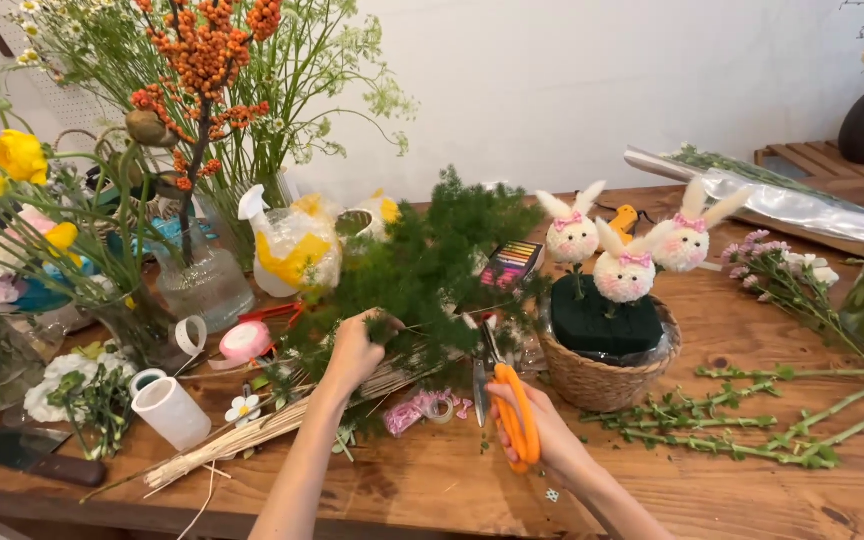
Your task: The person arranges a floral display by inserting stems with decorative bunny heads into a foam block inside a basket. They then trim and add green foliage around the arrangement using shears.
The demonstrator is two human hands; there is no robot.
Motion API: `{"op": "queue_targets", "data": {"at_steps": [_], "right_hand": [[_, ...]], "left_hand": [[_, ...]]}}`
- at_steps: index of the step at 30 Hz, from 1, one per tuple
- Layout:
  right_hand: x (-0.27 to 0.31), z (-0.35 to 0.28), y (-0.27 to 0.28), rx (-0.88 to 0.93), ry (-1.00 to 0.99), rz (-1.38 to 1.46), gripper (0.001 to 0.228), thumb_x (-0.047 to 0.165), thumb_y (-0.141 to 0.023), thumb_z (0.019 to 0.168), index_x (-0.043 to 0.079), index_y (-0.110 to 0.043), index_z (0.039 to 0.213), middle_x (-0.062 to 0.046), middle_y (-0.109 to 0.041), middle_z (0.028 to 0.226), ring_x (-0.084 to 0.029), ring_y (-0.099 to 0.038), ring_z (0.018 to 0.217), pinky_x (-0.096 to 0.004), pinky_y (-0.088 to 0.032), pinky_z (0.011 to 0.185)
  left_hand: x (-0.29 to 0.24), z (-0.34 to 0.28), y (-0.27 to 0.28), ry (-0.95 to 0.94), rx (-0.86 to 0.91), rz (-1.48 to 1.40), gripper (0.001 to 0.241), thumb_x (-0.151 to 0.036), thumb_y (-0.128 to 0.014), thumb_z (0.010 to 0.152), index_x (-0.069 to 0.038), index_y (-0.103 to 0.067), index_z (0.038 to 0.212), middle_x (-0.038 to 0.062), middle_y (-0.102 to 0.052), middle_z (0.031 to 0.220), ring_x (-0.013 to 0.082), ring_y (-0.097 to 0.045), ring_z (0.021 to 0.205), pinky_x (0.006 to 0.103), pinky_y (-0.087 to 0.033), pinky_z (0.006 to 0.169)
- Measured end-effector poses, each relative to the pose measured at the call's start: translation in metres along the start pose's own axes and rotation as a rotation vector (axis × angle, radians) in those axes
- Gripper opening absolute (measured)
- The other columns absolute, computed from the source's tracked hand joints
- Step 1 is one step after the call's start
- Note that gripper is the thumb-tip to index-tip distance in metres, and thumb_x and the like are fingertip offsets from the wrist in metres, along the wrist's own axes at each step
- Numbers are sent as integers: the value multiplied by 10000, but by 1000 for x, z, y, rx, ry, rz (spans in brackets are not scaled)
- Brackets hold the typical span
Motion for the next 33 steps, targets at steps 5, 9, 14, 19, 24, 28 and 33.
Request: {"op": "queue_targets", "data": {"at_steps": [5,9,14,19,24,28,33], "right_hand": [[-10,15,1,-43,-37,-75,524,290,-682,872,102,-530,1337,-83,-554,762,-175,-453,419,-275,-358,296],[-11,22,-2,16,-18,-6,415,268,-650,911,58,-529,1248,-95,-542,753,-168,-450,420,-281,-381,301],[-9,27,-8,49,-22,-12,425,283,-640,918,71,-555,1276,-91,-556,733,-159,-462,420,-268,-389,305],[-4,31,-15,45,-7,-55,392,315,-645,915,31,-578,1177,-88,-540,731,-161,-448,432,-285,-363,323],[-6,61,-2,94,152,-158,315,312,-575,998,1,-562,947,-106,-566,758,-165,-499,411,-274,-439,340],[-1,66,-4,64,142,-169,246,213,-555,996,3,-603,1115,-106,-564,701,-169,-475,390,-280,-430,312],[5,67,-1,-66,136,-326,330,212,-518,993,21,-632,1237,-104,-552,722,-163,-508,409,-284,-419,310]], "left_hand": [[2,-13,-5,-7,2,-51,493,228,-485,735,-76,-767,1002,91,-769,1055,212,-709,1048,337,-566,972],[7,-17,-9,-33,-4,-53,536,246,-498,707,-68,-757,1055,103,-761,1120,220,-716,1080,361,-556,1033],[6,-17,-9,-65,-12,-14,563,245,-470,656,-73,-757,1020,96,-755,1136,216,-718,1057,353,-563,963],[-4,-20,-7,-57,-12,-8,547,251,-486,669,-63,-754,1029,107,-751,1142,221,-713,1079,373,-536,1049],[-46,-13,18,-122,20,-53,439,-162,-646,833,-147,-613,1271,69,-616,1401,254,-543,1341,606,-345,1153],[-133,-4,40,-408,-312,-291,212,-288,-634,871,-95,-668,953,70,-666,985,158,-596,873,304,-471,815],[-170,37,-70,-317,111,972,157,-271,-775,842,-149,-749,938,47,-708,1086,216,-590,1110,478,-342,1122]]}}
Point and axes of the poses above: each hand's wrist, its own z-axis towards the middle knuckle, its own y-axis out of the back of the hand, x = y × z, the point moved 7 cm from there along z, towards the middle knuckle
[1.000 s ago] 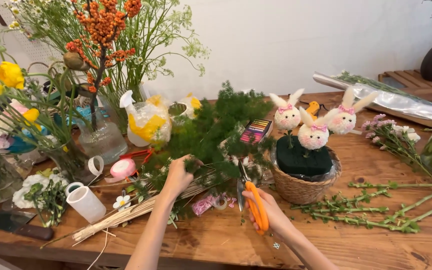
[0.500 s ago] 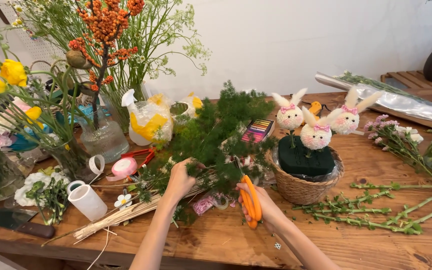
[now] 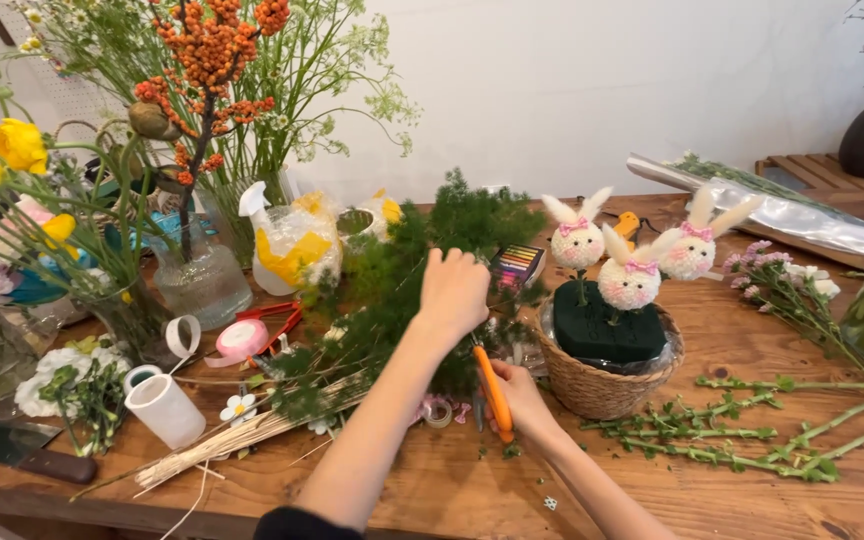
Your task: The person arranges a floral display by inserting stems with decorative bunny heads into a foam block inside a basket. They then trim and add green foliage around the arrangement using shears.
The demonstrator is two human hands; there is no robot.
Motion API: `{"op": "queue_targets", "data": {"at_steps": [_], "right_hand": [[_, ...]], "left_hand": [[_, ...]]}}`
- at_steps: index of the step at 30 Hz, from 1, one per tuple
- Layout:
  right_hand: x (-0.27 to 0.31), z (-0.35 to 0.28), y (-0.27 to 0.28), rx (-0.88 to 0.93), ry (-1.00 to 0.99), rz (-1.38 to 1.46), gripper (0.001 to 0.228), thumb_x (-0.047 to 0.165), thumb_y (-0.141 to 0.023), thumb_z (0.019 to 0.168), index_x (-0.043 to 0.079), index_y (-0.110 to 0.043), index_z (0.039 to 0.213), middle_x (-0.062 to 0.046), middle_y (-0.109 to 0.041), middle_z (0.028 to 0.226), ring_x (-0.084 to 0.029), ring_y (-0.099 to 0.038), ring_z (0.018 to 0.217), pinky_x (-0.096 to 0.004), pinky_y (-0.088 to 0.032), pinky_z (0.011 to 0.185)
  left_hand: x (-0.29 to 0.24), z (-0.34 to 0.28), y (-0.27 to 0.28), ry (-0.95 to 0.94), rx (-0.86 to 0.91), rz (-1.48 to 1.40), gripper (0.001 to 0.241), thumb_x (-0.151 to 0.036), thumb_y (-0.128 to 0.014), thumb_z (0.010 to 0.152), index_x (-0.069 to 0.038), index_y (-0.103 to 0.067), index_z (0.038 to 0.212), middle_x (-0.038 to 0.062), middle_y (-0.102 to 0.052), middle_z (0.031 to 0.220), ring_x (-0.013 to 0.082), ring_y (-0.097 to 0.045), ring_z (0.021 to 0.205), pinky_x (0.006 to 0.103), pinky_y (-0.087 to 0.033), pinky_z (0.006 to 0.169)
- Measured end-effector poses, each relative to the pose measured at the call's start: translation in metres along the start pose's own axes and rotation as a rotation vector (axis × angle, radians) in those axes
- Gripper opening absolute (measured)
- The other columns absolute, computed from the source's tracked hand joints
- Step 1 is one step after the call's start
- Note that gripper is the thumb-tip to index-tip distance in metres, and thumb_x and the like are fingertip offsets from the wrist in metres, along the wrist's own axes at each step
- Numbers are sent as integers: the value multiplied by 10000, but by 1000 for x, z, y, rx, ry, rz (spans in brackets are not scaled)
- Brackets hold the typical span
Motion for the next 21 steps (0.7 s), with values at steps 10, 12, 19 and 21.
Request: {"op": "queue_targets", "data": {"at_steps": [10,12,19,21], "right_hand": [[0,3,12,-26,-29,-119,412,205,-575,953,83,-629,1343,-104,-601,753,-161,-494,381,-277,-445,327],[0,4,14,-34,-11,-114,406,213,-620,942,62,-665,1316,-91,-582,679,-164,-500,367,-280,-454,315],[5,-32,27,25,-14,-74,330,212,-652,944,-20,-676,1179,-108,-608,626,-152,-516,349,-255,-427,292],[-4,-52,41,46,-79,-48,537,280,-698,896,78,-637,1390,-103,-638,708,-110,-456,351,-218,-335,293]], "left_hand": [[-10,38,-82,0,106,55,50,-236,-737,842,-201,-702,838,9,-691,889,232,-562,993,420,-320,992],[-7,35,-80,21,37,23,279,-431,-801,826,-168,-719,874,14,-714,942,243,-571,1050,419,-334,977],[50,-3,-52,473,-380,-1255,128,-124,-746,844,-41,-799,927,85,-792,915,200,-728,856,326,-559,838],[64,-31,-43,588,-575,-1477,100,-102,-767,840,-32,-808,899,75,-784,834,162,-735,815,309,-587,782]]}}
Point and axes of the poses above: each hand's wrist, its own z-axis towards the middle knuckle, its own y-axis out of the back of the hand, x = y × z, the point moved 7 cm from there along z, towards the middle knuckle
